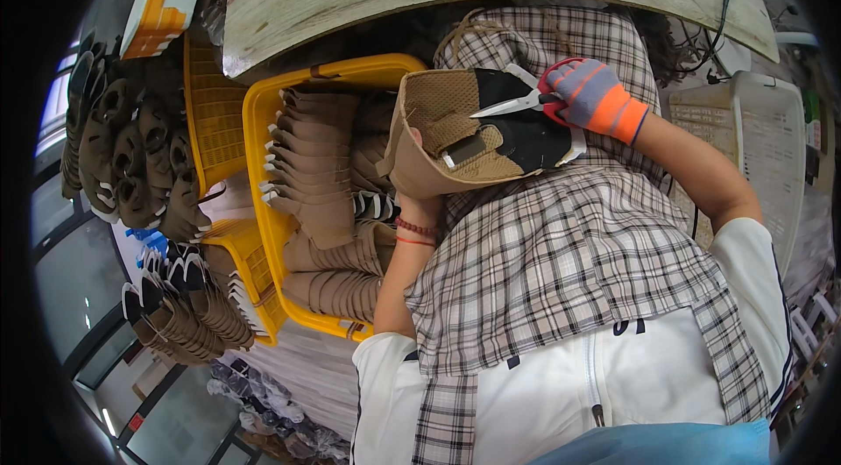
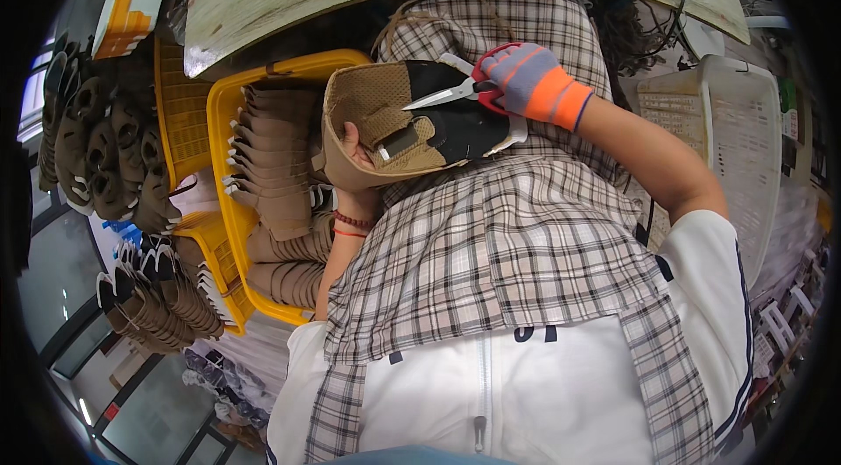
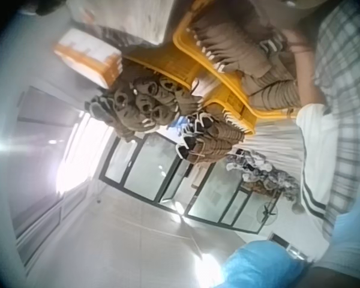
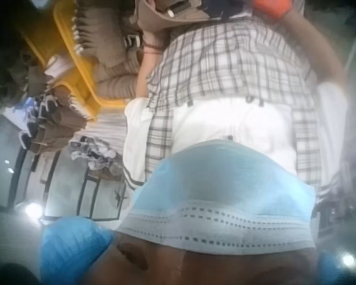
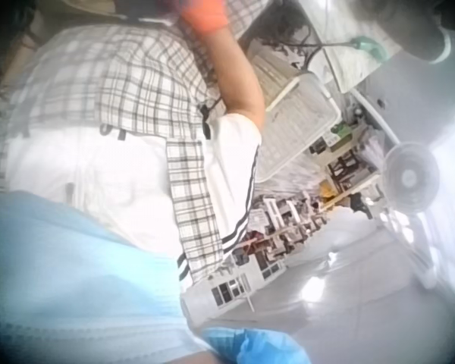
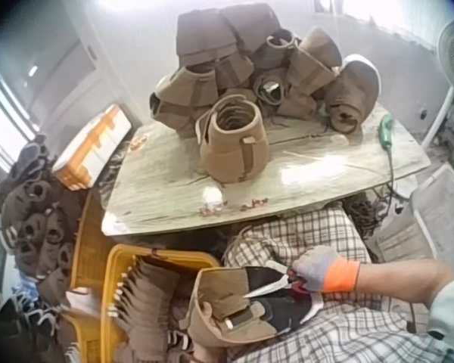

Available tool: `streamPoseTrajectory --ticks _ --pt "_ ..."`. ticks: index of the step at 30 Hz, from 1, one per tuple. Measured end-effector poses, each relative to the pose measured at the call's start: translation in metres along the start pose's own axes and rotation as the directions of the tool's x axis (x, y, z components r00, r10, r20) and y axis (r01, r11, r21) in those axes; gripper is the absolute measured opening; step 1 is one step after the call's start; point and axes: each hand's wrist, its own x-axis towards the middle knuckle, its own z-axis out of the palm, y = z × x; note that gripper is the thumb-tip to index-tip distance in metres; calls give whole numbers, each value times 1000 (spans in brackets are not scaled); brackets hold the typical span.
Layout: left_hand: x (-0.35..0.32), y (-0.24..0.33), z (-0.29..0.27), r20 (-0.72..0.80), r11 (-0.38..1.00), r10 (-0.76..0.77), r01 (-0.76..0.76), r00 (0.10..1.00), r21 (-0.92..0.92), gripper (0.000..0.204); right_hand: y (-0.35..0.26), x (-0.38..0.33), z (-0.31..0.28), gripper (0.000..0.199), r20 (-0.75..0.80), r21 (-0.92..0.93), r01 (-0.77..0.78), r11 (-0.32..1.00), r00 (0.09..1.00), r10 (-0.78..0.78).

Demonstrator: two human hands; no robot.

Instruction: The person repeatedly picks up brown shoe uppers from a yellow crate and uses scissors to trim excess material from the inner lining. After trimming each piece, the person places it on a nearby table and continues with the next item.

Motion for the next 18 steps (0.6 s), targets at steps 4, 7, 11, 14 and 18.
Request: streamPoseTrajectory --ticks 4,7,11,14,18 --pt "4 -3 -6 24 999 -24 24 999 22 47 4 -7 -11 30 -186 39 92 995 979 -84" --pt "5 -3 -5 6 999 -47 47 999 24 46 -5 4 -9 30 -222 22 167 986 962 -158" --pt "6 -5 -6 43 997 -14 11 999 78 46 -5 12 7 32 -124 -34 143 989 982 -146" --pt "4 -4 1 71 998 45 -48 996 45 45 1 6 6 34 65 -8 15 1000 998 -15" --pt "9 -12 -13 117 972 78 -101 990 211 44 -15 9 -23 39 -263 1 160 987 952 -154"
